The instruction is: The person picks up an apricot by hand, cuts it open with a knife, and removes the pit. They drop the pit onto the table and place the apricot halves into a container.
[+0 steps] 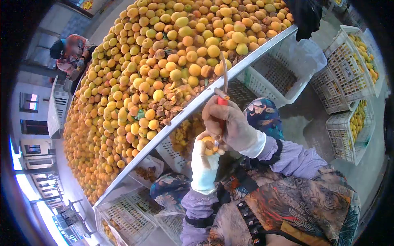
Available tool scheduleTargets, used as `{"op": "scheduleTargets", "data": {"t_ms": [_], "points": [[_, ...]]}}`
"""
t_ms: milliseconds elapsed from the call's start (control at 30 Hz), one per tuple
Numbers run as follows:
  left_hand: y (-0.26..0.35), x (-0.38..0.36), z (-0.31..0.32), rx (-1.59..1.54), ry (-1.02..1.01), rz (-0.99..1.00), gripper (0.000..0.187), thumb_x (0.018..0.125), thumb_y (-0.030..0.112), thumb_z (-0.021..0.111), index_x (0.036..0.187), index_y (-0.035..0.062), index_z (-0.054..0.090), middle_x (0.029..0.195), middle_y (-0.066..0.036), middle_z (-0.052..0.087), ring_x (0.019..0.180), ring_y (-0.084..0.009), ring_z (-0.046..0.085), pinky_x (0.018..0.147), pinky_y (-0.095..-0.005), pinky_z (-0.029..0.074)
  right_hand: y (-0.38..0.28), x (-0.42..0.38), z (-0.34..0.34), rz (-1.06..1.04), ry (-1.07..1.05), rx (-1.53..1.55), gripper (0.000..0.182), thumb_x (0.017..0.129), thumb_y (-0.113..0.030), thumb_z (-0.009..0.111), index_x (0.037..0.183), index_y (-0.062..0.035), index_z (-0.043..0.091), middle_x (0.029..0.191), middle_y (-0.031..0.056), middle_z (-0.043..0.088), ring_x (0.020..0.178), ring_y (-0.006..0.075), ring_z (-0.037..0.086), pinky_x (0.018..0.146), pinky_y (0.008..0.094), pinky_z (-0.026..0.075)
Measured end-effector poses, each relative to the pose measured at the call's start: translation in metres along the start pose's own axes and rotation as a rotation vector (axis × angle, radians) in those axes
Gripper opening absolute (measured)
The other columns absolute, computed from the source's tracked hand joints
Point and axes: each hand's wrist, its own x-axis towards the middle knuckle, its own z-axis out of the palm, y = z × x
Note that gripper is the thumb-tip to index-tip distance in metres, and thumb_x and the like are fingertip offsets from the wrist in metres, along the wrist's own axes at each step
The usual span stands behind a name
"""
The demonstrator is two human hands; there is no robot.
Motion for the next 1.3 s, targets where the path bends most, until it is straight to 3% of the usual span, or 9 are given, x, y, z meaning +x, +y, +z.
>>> {"op": "scheduleTargets", "data": {"t_ms": [133, 433, 500, 600, 700, 867, 1133, 1167, 1300], "points": [[-0.003, -0.007, -0.002, 0.228, 0.028, 0.095, 0.034, 0.095, 0.030, 0.044, 0.119, 0.0053, 0.043, 0.100, -0.006, 0.052, 0.087, -0.0188, 0.050, 0.074, -0.0340, 0.044, 0.000, -0.008, 0.007, -0.011, -0.031, -0.013, 0.023, 0.087, -0.025, 0.052, 0.076, -0.0041, 0.054, 0.055, 0.0014, 0.047, 0.044, 0.0076, 0.044, 0.039, 0.0206, 0.033], [-0.006, -0.016, 0.004, 0.201, 0.030, 0.170, 0.032, 0.097, 0.028, 0.037, 0.117, 0.0036, 0.044, 0.103, -0.008, 0.050, 0.084, -0.0137, 0.048, 0.076, -0.0259, 0.041, 0.004, -0.008, 0.028, -0.070, 0.128, -0.121, 0.028, 0.090, -0.025, 0.051, 0.072, -0.0035, 0.051, 0.047, -0.0009, 0.041, 0.032, 0.0060, 0.033, 0.030, 0.0211, 0.026], [-0.007, -0.010, 0.001, 1.020, 0.033, 0.635, 0.025, 0.094, 0.016, 0.043, 0.114, 0.0012, 0.045, 0.107, -0.009, 0.048, 0.082, -0.0134, 0.049, 0.074, -0.0253, 0.043, 0.007, -0.005, 0.033, -0.078, 0.139, -0.123, 0.029, 0.090, -0.026, 0.050, 0.072, -0.0036, 0.051, 0.048, -0.0011, 0.041, 0.032, 0.0058, 0.033, 0.030, 0.0208, 0.027], [-0.005, -0.010, 0.012, 0.726, 0.126, 0.561, 0.022, 0.086, -0.001, 0.051, 0.107, -0.0013, 0.047, 0.109, -0.010, 0.047, 0.081, -0.0138, 0.051, 0.070, -0.0248, 0.045, 0.013, 0.000, 0.035, -0.153, 0.125, -0.175, 0.029, 0.091, -0.026, 0.050, 0.072, -0.0047, 0.050, 0.048, -0.0018, 0.041, 0.033, 0.0060, 0.034, 0.031, 0.0209, 0.027], [-0.004, -0.007, 0.006, 0.263, 0.119, 0.372, 0.027, 0.077, -0.013, 0.052, 0.102, -0.0022, 0.049, 0.112, -0.013, 0.045, 0.081, -0.0164, 0.053, 0.069, -0.0266, 0.047, 0.015, 0.013, 0.026, 0.028, 0.166, 0.191, 0.024, 0.091, -0.026, 0.049, 0.074, -0.0087, 0.047, 0.047, -0.0064, 0.029, 0.035, 0.0057, 0.027, 0.031, 0.0220, 0.021], [0.002, -0.005, 0.019, 0.276, 0.170, 0.387, 0.027, 0.078, -0.012, 0.046, 0.102, -0.0001, 0.050, 0.110, -0.016, 0.044, 0.075, -0.0169, 0.052, 0.065, -0.0254, 0.046, 0.030, 0.033, 0.006, 0.177, 0.286, 0.414, 0.022, 0.092, -0.027, 0.048, 0.076, -0.0123, 0.044, 0.049, -0.0084, 0.021, 0.035, 0.0054, 0.018, 0.032, 0.0217, 0.016], [0.008, -0.001, 0.020, 0.544, 0.172, 0.362, 0.032, 0.094, 0.020, 0.040, 0.120, 0.0015, 0.042, 0.101, -0.007, 0.048, 0.076, -0.0099, 0.048, 0.064, -0.0211, 0.044, 0.023, 0.032, 0.012, 0.152, 0.273, 0.417, 0.022, 0.093, -0.025, 0.046, 0.076, -0.0118, 0.041, 0.050, -0.0087, 0.020, 0.038, 0.0049, 0.019, 0.034, 0.0208, 0.018], [0.007, 0.003, 0.014, 0.516, 0.157, 0.398, 0.031, 0.094, 0.017, 0.044, 0.123, 0.0051, 0.042, 0.091, -0.003, 0.052, 0.062, -0.0051, 0.046, 0.054, -0.0168, 0.036, 0.022, 0.035, 0.013, 0.156, 0.292, 0.408, 0.022, 0.093, -0.025, 0.046, 0.076, -0.0126, 0.041, 0.051, -0.0085, 0.021, 0.038, 0.0050, 0.019, 0.034, 0.0214, 0.018], [0.023, 0.011, 0.013, 0.404, 0.127, 0.303, 0.028, 0.092, 0.013, 0.048, 0.119, 0.0053, 0.045, 0.090, -0.003, 0.054, 0.060, -0.0054, 0.047, 0.054, -0.0175, 0.039, 0.015, 0.048, 0.023, 0.185, 0.350, 0.417, 0.022, 0.093, -0.027, 0.047, 0.075, -0.0147, 0.042, 0.050, -0.0076, 0.021, 0.038, 0.0058, 0.020, 0.034, 0.0224, 0.018]]}}
